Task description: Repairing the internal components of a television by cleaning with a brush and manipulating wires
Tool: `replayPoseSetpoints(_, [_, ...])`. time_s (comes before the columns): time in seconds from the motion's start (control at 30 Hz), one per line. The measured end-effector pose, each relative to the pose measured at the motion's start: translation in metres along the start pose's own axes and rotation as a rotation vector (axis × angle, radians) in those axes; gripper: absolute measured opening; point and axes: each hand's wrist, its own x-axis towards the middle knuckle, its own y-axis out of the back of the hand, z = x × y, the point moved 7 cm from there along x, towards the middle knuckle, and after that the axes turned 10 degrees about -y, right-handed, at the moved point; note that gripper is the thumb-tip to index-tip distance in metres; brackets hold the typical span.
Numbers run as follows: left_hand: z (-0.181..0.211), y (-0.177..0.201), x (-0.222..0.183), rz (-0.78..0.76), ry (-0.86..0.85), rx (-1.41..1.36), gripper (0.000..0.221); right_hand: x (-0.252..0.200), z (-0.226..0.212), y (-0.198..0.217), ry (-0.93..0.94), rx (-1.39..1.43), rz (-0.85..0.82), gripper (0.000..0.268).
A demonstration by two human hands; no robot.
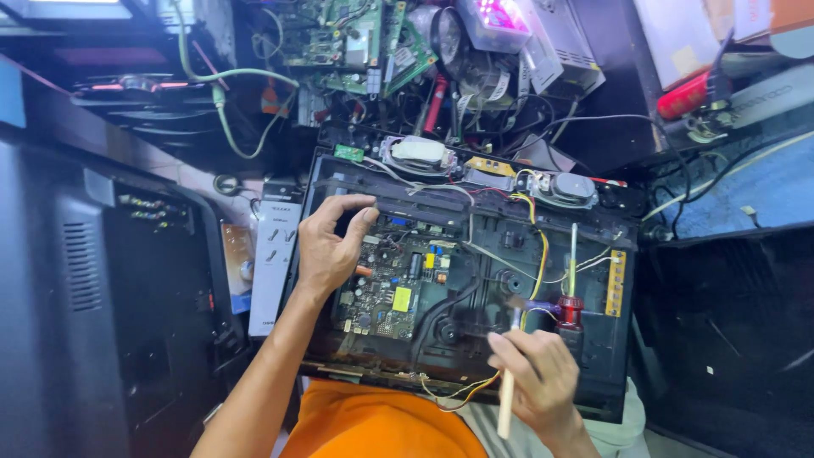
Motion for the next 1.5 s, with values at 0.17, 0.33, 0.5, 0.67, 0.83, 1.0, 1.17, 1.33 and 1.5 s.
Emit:
replayPoseSetpoints(0.17, [0.004,0.005,0.003,0.011,0.011,-0.06,0.021,-0.004,0.017,-0.001,-0.216,0.308,0.066,0.027])
replayPoseSetpoints(0.33, [0.003,0.019,-0.002,0.118,0.051,-0.136,0.02,0.016,0.031,-0.013,-0.548,0.371,-0.001,0.019])
replayPoseSetpoints(0.5, [0.017,0.051,-0.026,0.273,0.042,0.022,0.019,0.027,0.014,-0.02,-0.202,0.296,-0.083,0.02])
replayPoseSetpoints(0.67, [0.032,0.065,-0.06,0.34,0.024,0.13,0.017,0.009,0.001,-0.014,-0.011,0.147,-0.165,0.03])
replayPoseSetpoints(0.83, [0.046,0.065,-0.082,0.325,-0.036,0.212,0.014,-0.009,0.005,-0.006,-0.04,0.161,-0.254,0.031])
replayPoseSetpoints(1.0, [0.048,0.068,-0.088,0.292,0.002,0.189,0.015,-0.013,-0.004,-0.005,-0.316,0.633,-0.11,0.018])
replayPoseSetpoints(1.17, [0.046,0.07,-0.091,0.24,-0.005,0.204,0.015,0.01,-0.021,-0.025,-0.247,0.588,-0.002,0.011])
replayPoseSetpoints(1.33, [0.059,0.068,-0.094,0.191,-0.127,0.241,0.011,0.02,-0.022,-0.035,-0.309,0.619,0.033,0.013])
replayPoseSetpoints(1.5, [0.103,0.025,-0.081,-0.146,-0.311,-0.008,0.025,0.028,-0.013,-0.057,-0.514,0.767,-0.098,0.014])
